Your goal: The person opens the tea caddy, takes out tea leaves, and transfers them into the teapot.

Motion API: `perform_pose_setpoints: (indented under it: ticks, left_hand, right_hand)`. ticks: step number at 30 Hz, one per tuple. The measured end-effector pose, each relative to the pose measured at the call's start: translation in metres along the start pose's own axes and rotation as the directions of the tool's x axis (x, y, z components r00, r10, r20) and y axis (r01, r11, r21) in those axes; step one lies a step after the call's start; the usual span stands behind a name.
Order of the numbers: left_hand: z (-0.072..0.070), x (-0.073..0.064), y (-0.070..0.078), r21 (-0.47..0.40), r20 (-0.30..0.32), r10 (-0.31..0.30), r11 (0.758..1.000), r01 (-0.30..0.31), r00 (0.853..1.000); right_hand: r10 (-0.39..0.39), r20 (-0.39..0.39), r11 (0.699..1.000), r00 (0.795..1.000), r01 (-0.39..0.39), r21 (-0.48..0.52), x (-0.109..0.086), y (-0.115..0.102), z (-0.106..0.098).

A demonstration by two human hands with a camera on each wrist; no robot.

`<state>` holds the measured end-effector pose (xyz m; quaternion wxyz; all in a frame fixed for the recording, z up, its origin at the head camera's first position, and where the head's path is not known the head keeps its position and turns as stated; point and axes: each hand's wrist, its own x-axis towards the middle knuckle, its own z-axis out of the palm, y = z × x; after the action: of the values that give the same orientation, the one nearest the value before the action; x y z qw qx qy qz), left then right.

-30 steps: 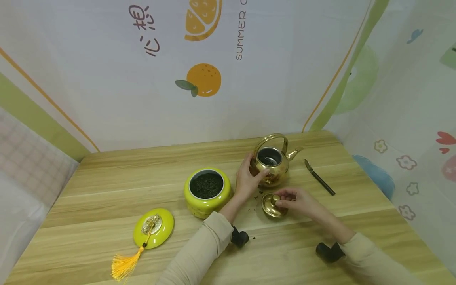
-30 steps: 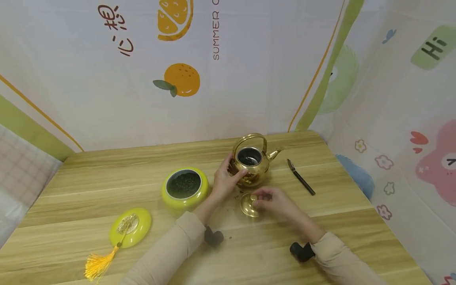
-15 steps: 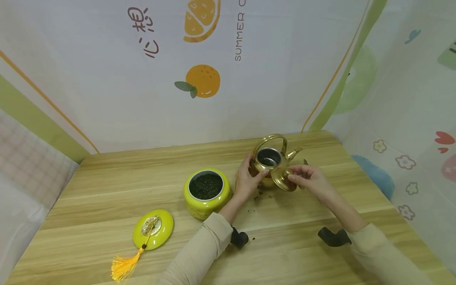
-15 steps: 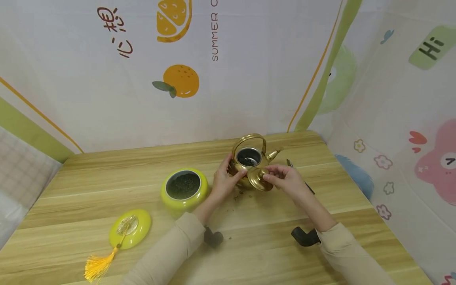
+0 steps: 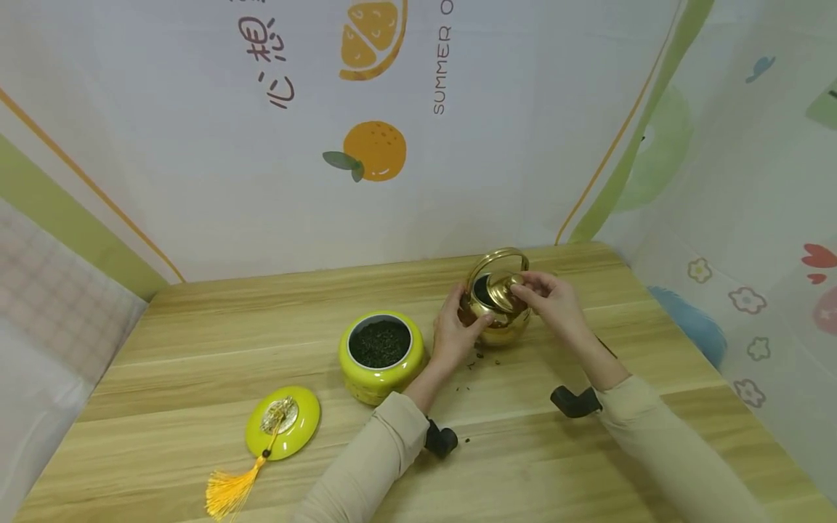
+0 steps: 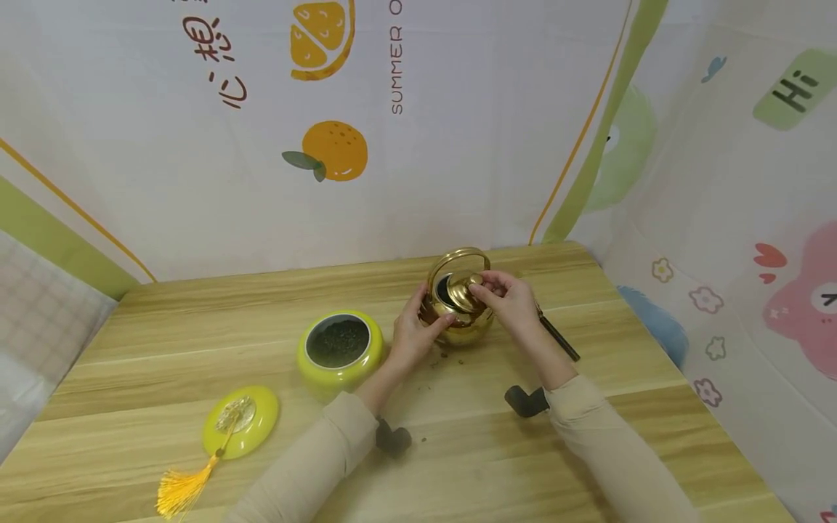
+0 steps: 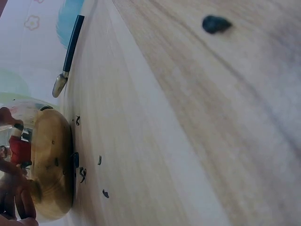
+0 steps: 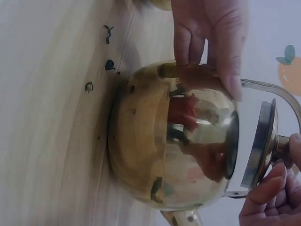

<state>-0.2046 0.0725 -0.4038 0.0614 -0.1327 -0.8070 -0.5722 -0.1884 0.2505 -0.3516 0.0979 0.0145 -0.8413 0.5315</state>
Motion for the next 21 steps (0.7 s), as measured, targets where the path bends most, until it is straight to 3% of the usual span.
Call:
perform_pose_setpoints:
  ticks: [10, 21]
  left_hand:
    - [-0.002, -0.002, 0.001, -0.002, 0.001, 0.019, 1.0, -0.019, 1.0]
    - [-0.002, -0.001, 0.001, -0.011, 0.012, 0.027, 1.0, -0.027, 1.0]
  right_hand:
    - [-0.046, -0.037, 0.998, 0.998, 0.044, -0.053, 0.014, 0.003, 0.014]
    - [-0.086, -0.017, 0.989, 0.996, 0.083, -0.124, 0.019, -0.001, 0.018]
